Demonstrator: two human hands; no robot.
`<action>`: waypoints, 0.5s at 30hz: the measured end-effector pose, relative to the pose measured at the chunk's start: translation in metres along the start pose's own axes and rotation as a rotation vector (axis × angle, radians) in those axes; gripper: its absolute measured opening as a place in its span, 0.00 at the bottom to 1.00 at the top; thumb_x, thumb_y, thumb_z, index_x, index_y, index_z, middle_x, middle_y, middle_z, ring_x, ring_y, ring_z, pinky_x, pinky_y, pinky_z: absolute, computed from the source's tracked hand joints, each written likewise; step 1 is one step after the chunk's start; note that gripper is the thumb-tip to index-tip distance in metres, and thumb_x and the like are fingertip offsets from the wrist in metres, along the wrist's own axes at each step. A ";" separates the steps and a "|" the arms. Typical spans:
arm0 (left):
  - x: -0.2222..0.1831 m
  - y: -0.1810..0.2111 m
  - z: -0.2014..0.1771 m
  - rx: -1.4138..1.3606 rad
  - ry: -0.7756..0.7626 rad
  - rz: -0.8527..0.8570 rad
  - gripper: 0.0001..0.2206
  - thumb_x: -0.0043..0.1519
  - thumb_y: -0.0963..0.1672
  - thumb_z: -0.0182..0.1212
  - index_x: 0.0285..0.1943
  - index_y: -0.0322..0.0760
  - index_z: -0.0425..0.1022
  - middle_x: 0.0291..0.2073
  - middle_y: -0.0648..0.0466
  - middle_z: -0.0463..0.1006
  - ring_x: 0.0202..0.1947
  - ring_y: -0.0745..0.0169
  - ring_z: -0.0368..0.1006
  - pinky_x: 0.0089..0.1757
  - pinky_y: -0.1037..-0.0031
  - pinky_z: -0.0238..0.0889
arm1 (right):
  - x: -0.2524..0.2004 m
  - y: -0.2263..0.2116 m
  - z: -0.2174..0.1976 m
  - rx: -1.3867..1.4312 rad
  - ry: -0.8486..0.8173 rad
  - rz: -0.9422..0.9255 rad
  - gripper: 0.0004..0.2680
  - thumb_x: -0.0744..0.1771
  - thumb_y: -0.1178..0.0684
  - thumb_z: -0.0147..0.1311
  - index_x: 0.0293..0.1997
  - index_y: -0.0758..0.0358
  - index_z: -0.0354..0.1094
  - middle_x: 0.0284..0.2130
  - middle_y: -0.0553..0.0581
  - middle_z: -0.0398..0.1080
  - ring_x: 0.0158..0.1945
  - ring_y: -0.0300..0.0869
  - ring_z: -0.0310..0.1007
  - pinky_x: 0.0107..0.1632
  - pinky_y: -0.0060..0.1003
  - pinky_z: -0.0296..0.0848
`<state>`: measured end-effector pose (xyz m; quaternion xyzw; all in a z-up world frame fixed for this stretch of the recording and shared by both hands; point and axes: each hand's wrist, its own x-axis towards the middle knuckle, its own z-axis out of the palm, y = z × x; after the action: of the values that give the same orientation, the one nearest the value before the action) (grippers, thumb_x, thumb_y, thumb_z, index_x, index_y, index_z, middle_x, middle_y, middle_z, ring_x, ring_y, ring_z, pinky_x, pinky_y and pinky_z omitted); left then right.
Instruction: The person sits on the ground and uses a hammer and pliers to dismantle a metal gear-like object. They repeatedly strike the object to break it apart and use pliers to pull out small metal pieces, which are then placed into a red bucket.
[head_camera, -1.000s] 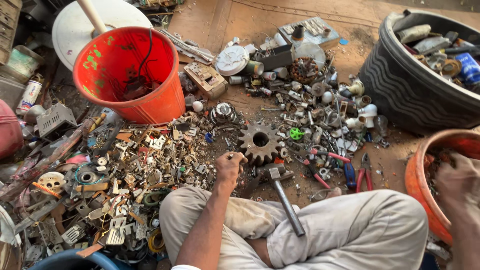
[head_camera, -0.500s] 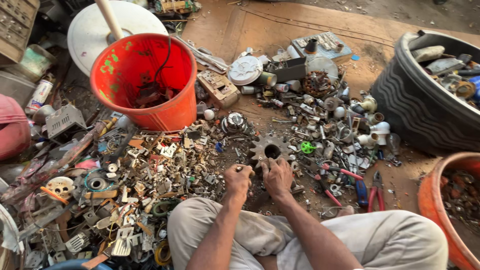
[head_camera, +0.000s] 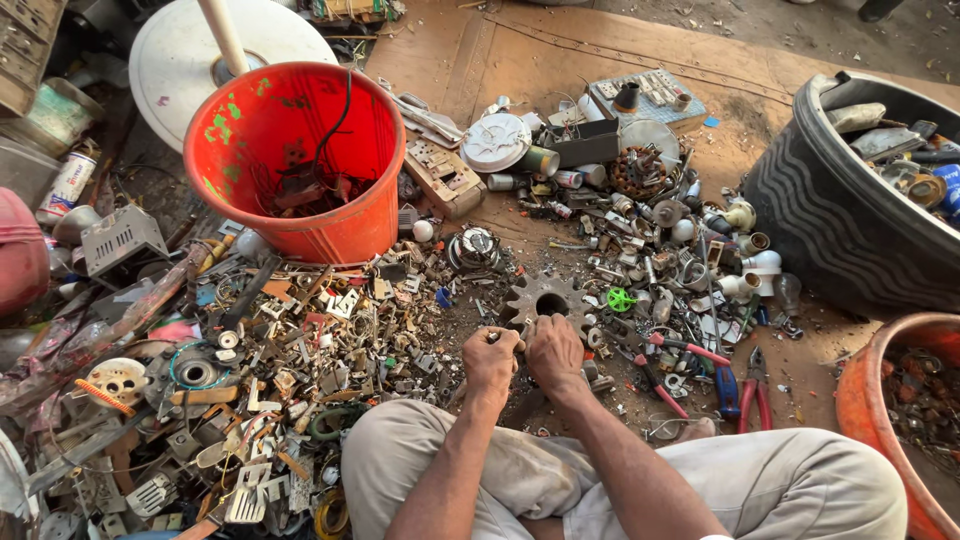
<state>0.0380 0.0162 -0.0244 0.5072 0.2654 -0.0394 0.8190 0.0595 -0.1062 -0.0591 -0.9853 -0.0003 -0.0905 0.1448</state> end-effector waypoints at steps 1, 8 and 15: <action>-0.001 0.001 -0.001 -0.007 0.002 -0.007 0.03 0.57 0.37 0.65 0.32 0.29 0.76 0.22 0.48 0.81 0.12 0.71 0.65 0.15 0.79 0.55 | 0.000 0.002 0.000 0.000 -0.014 -0.027 0.09 0.68 0.49 0.52 0.36 0.64 0.70 0.35 0.63 0.71 0.41 0.55 0.72 0.44 0.50 0.71; -0.006 0.015 -0.005 0.102 0.055 -0.008 0.03 0.56 0.37 0.64 0.37 0.33 0.78 0.26 0.50 0.82 0.16 0.74 0.70 0.18 0.82 0.61 | 0.025 0.058 -0.062 0.565 -0.212 0.400 0.12 0.72 0.46 0.42 0.40 0.62 0.71 0.30 0.55 0.70 0.33 0.41 0.69 0.35 0.43 0.72; -0.006 0.019 0.006 0.224 -0.020 -0.013 0.08 0.58 0.38 0.63 0.44 0.31 0.83 0.26 0.50 0.84 0.14 0.72 0.66 0.17 0.79 0.56 | -0.039 0.288 -0.285 0.318 0.354 0.274 0.11 0.65 0.62 0.51 0.51 0.63 0.71 0.38 0.59 0.70 0.41 0.47 0.69 0.44 0.47 0.72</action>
<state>0.0411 0.0190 -0.0042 0.5933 0.2546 -0.0792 0.7596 -0.0220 -0.4628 0.1204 -0.9099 0.1442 -0.2395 0.3065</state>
